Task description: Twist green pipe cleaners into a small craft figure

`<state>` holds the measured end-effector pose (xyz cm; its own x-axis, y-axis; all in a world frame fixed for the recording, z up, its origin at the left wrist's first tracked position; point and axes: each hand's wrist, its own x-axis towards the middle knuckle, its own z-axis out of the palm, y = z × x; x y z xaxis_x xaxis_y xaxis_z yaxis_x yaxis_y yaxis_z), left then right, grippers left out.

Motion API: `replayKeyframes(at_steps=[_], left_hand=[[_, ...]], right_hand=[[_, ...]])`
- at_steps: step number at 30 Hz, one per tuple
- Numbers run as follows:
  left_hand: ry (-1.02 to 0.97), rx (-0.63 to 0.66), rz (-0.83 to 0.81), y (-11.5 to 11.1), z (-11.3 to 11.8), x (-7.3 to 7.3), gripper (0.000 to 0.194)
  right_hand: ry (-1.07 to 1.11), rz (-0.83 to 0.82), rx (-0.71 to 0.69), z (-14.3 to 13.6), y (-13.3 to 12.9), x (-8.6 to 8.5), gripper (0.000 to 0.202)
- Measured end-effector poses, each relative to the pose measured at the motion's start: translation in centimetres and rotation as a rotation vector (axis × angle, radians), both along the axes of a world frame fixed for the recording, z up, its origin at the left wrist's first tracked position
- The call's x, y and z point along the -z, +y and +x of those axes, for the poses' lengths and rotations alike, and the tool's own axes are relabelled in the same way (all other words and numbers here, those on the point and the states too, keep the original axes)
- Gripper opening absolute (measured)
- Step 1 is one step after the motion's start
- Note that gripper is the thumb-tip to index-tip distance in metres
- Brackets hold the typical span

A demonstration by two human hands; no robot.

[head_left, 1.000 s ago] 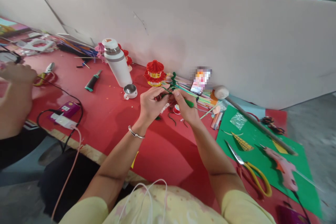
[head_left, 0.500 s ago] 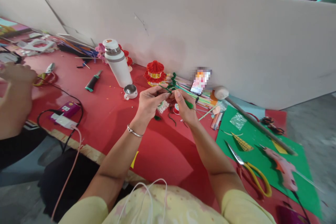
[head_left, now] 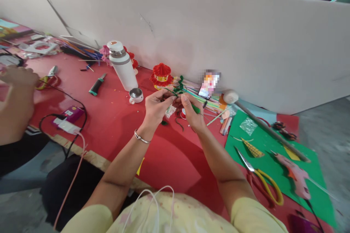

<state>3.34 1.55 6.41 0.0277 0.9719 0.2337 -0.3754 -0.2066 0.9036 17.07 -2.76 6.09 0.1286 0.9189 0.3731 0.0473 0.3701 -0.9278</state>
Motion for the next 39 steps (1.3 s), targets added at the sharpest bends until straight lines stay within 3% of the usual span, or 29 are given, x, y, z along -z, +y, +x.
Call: replayKeyframes(at_steps=[10, 16, 22, 28, 33, 39], left_hand=[[0.015, 0.004, 0.005, 0.0, -0.2, 0.3, 0.029], [0.203, -0.078, 0.137, 0.6, -0.3, 1.1, 0.016], [0.207, 0.087, 0.144, 0.9, -0.6, 1.4, 0.04], [0.026, 0.26, -0.013, 0.3, -1.0, 0.0, 0.046], [-0.04, 0.223, -0.081, 0.3, -0.8, -0.3, 0.032], [-0.02, 0.199, -0.091, 0.4, -0.7, -0.3, 0.032]], right_hand=[[0.055, -0.029, -0.017, 0.0, 0.4, 0.7, 0.043], [0.066, -0.02, -0.005, 0.0, 0.5, 0.9, 0.042], [0.103, -0.039, -0.032, -0.2, 0.5, 0.8, 0.044], [0.113, -0.073, -0.022, 0.0, 0.5, 0.8, 0.045], [0.09, -0.038, -0.016, 0.0, 0.4, 0.6, 0.044], [0.065, -0.027, 0.0, -0.1, 0.4, 0.8, 0.045]])
